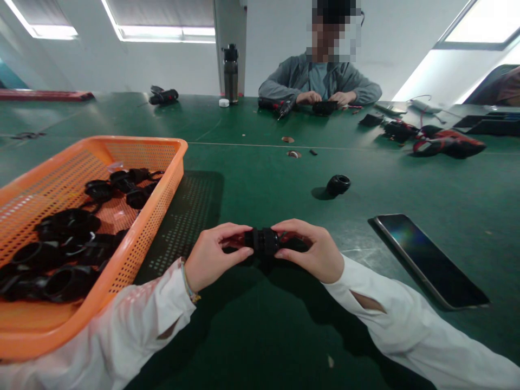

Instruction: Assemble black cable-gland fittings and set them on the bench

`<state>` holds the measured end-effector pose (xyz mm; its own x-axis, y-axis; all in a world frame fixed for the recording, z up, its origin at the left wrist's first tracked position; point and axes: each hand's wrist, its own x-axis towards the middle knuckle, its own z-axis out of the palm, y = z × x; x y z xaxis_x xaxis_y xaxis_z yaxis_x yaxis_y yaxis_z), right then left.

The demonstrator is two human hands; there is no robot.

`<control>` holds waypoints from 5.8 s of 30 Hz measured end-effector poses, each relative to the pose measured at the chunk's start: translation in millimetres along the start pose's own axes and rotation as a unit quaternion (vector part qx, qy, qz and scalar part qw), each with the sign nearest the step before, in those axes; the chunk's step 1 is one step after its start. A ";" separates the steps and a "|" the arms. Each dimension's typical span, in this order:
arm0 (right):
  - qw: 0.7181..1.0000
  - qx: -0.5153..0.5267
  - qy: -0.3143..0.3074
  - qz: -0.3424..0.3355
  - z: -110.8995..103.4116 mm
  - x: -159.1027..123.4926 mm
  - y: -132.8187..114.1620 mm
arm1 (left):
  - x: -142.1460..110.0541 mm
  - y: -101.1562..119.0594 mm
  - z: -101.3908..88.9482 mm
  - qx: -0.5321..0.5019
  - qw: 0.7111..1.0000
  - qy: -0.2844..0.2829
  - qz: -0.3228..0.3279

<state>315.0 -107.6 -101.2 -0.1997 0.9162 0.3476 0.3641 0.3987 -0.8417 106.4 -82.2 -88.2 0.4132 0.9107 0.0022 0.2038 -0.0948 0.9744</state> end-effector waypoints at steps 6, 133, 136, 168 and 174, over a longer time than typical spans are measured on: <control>1.000 -0.007 -0.002 0.012 -0.6 0.0 0.1 | -0.1 1.1 -0.3 0.011 1.000 -0.002 0.004; 0.999 -0.035 0.016 0.018 0.8 -2.2 -1.1 | 0.2 -3.9 -0.1 -0.008 1.000 0.015 -0.011; 0.999 -0.036 0.017 0.012 0.9 -2.0 -0.7 | 0.6 -3.8 -0.1 -0.005 1.000 0.016 -0.008; 0.999 -0.002 -0.013 0.039 0.5 -1.0 -0.3 | -0.5 -2.6 0.8 -0.001 1.000 0.013 -0.010; 0.998 0.029 0.020 0.060 3.1 -1.1 -3.3 | 0.0 -3.4 0.2 -0.004 1.000 0.011 -0.009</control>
<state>311.2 -110.1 -100.1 -0.1200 0.9586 0.2584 0.3295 0.2840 -0.9004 105.8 -82.0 -91.6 0.3900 0.9208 -0.0102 0.2042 -0.0757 0.9760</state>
